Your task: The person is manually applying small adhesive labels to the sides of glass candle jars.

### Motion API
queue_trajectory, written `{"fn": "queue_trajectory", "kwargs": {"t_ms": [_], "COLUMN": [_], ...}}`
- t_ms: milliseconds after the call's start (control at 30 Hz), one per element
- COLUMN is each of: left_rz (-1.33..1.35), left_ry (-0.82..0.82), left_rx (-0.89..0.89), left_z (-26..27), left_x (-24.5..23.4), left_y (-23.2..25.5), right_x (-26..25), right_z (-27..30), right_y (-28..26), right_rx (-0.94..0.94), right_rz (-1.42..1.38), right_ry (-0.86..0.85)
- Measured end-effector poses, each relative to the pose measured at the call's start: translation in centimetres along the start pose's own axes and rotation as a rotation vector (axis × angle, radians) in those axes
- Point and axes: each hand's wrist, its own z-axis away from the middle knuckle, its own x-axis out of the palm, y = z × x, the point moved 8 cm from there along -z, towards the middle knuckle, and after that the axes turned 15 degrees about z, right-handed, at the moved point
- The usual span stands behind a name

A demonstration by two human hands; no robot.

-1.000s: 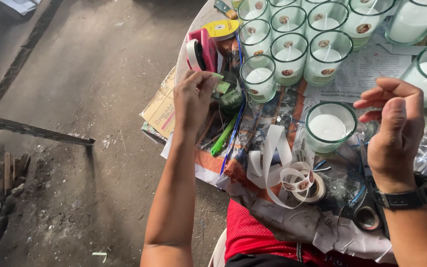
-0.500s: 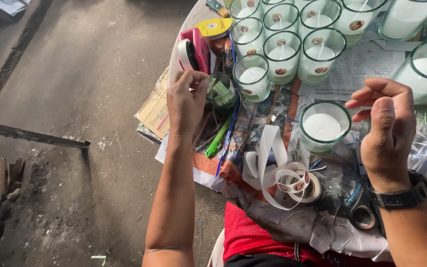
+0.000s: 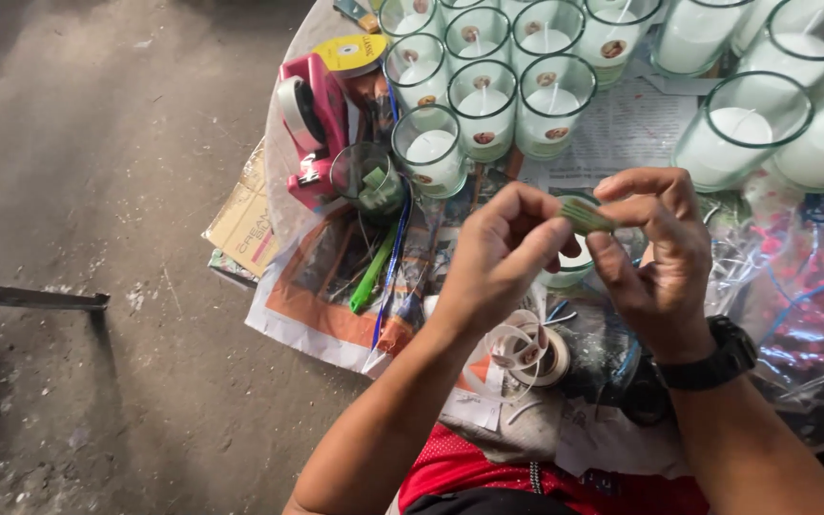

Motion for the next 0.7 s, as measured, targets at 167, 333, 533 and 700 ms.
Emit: {"fn": "queue_trajectory", "kwargs": {"t_ms": [167, 333, 533, 700], "left_rz": [-0.554, -0.672, -0.151, -0.106], "left_ry": [-0.017, -0.040, 0.206, 0.236], "left_rx": [0.253, 0.412, 0.285, 0.169], "left_z": [-0.2, 0.0, 0.7, 1.2], "left_x": [1.2, 0.9, -3.1, -4.3], "left_y": [3.6, 5.9, 5.1, 2.6], "right_x": [-0.3, 0.0, 4.2, 3.9], "right_z": [-0.4, -1.0, 0.0, 0.8], "right_y": [0.3, 0.1, 3.1, 5.3], "right_rx": [-0.007, -0.006, 0.298, 0.618], "right_rz": [0.020, 0.030, 0.091, 0.089], "right_ry": [0.002, -0.040, -0.655, -0.572]}}
